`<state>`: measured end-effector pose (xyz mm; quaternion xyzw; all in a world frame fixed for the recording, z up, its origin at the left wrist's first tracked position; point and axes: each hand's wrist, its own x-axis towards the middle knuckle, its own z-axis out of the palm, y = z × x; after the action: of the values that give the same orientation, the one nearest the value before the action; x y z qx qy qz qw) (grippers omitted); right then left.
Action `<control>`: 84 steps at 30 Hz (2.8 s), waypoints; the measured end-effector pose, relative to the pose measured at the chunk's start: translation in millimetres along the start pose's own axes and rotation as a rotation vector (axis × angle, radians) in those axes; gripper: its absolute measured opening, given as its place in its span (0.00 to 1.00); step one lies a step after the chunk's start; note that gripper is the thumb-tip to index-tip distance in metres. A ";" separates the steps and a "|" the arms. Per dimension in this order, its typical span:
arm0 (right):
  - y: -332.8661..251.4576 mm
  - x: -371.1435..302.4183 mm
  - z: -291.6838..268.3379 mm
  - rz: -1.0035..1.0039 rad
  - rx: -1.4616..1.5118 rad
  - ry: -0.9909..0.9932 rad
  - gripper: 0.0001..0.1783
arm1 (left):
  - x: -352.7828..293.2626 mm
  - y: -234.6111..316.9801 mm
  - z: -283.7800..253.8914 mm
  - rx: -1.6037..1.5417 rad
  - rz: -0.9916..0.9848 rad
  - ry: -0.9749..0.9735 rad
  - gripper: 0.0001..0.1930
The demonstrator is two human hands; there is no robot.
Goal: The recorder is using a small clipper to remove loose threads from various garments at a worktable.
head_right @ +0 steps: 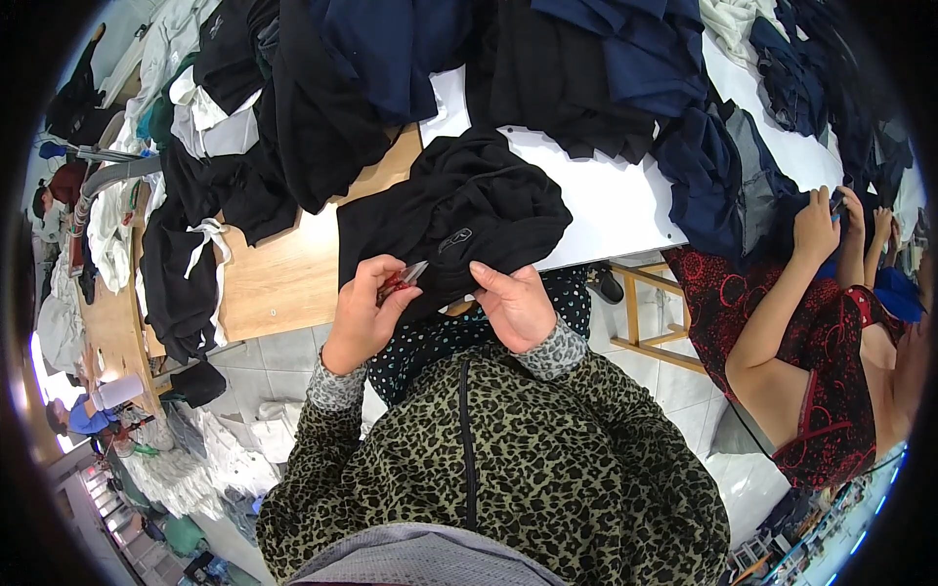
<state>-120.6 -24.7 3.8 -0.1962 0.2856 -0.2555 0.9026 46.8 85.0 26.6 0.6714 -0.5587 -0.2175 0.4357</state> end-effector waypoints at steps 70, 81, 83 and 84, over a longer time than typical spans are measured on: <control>-29.2 -18.1 -35.9 0.471 -0.767 -0.259 0.18 | -43.2 -43.3 -2.2 -1.325 -0.393 0.631 0.30; -59.2 92.1 61.7 -0.334 -1.308 -0.883 0.23 | -13.7 -2.3 -39.6 -1.040 -0.291 0.031 0.36; -49.7 107.5 66.6 -0.079 -1.445 -1.115 0.28 | -4.8 4.4 -47.7 -0.970 -0.256 0.038 0.36; -42.0 111.6 57.9 -0.109 -1.554 -1.093 0.24 | -1.3 12.5 -50.1 -0.944 -0.268 0.099 0.35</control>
<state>-20.8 -110.0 22.5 -0.8470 -0.0954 0.0914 0.5150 78.5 103.4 63.0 0.4763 -0.2866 -0.4686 0.6866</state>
